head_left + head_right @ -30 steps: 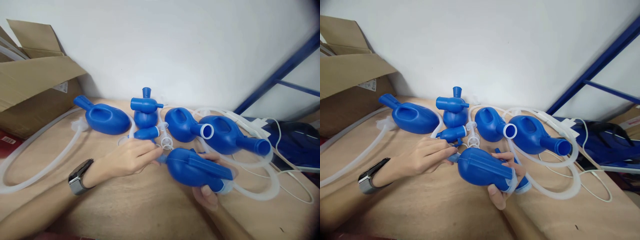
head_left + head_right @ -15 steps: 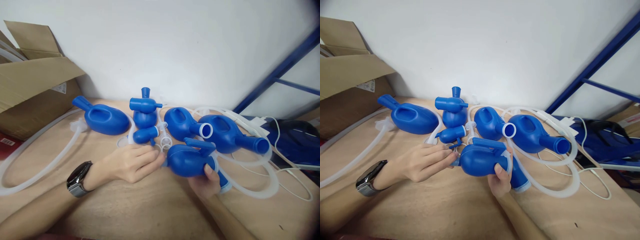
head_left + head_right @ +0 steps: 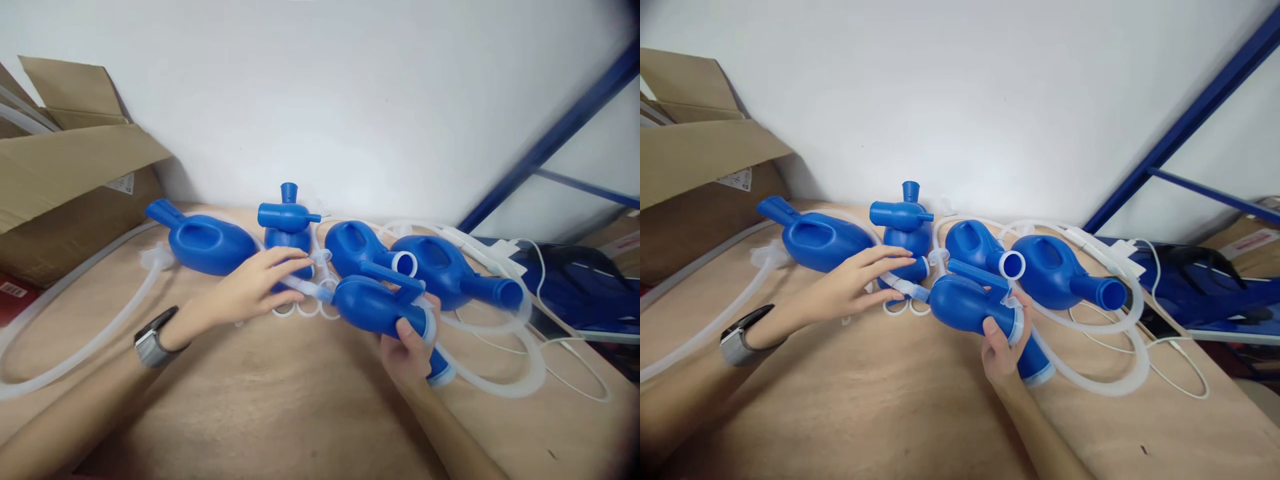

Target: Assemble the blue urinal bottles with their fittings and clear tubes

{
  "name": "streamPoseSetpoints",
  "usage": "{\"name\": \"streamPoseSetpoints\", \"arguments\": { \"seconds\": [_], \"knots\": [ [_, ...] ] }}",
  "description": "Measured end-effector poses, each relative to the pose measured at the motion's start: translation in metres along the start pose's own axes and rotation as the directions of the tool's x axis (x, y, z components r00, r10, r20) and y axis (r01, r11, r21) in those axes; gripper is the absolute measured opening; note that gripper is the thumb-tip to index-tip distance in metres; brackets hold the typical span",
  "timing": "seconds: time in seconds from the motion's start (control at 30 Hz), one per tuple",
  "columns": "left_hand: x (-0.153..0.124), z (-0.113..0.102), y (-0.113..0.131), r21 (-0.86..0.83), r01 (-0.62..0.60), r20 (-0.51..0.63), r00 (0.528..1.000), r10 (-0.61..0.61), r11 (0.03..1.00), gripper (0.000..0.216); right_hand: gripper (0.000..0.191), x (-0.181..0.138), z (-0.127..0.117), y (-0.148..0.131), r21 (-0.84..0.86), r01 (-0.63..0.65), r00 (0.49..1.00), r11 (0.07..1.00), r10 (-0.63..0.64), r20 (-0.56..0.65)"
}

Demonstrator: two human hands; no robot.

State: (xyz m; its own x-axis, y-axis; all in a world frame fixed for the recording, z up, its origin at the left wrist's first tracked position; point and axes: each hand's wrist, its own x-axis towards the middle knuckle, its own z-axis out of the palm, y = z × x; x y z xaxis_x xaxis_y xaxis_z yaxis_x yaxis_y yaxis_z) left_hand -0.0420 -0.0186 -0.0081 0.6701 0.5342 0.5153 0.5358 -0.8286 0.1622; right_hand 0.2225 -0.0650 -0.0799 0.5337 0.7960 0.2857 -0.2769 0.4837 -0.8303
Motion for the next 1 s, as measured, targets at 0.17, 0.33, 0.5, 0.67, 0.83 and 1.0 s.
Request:
{"name": "streamPoseSetpoints", "arguments": {
  "seconds": [0.17, 0.33, 0.5, 0.67, 0.83, 1.0],
  "knots": [
    [0.002, -0.025, 0.008, -0.084, 0.415, 0.157, 0.903, -0.399, 0.906, 0.048, 0.047, 0.008, -0.002, -0.005, -0.093, -0.031, 0.998, 0.995, 0.027, -0.052],
    [-0.004, -0.013, 0.008, -0.319, 0.682, 0.536, 0.702, -0.469, 0.658, 0.061, 0.058, 0.014, 0.004, -0.003, 0.017, -0.246, 0.967, 0.969, 0.246, -0.071],
    [-0.005, 0.032, -0.003, -0.777, 0.574, 0.458, 0.797, -0.394, 0.258, 0.059, 0.062, 0.010, 0.004, 0.002, 0.037, -0.357, 0.934, 0.933, 0.358, -0.002],
    [-0.004, 0.050, 0.008, -0.897, 0.437, 0.395, 0.860, -0.324, 0.065, 0.048, 0.057, 0.008, -0.003, 0.009, 0.033, -0.292, 0.956, 0.956, 0.290, 0.037],
    [-0.006, 0.055, 0.013, -0.929, 0.371, 0.345, 0.868, -0.357, 0.006, 0.046, 0.054, 0.007, -0.006, 0.010, 0.027, -0.277, 0.961, 0.961, 0.275, 0.037],
    [-0.012, 0.060, 0.006, -0.912, 0.410, 0.382, 0.869, -0.314, 0.024, 0.053, 0.053, 0.006, -0.006, 0.010, 0.055, -0.294, 0.955, 0.954, 0.291, 0.050]
  ]
}}
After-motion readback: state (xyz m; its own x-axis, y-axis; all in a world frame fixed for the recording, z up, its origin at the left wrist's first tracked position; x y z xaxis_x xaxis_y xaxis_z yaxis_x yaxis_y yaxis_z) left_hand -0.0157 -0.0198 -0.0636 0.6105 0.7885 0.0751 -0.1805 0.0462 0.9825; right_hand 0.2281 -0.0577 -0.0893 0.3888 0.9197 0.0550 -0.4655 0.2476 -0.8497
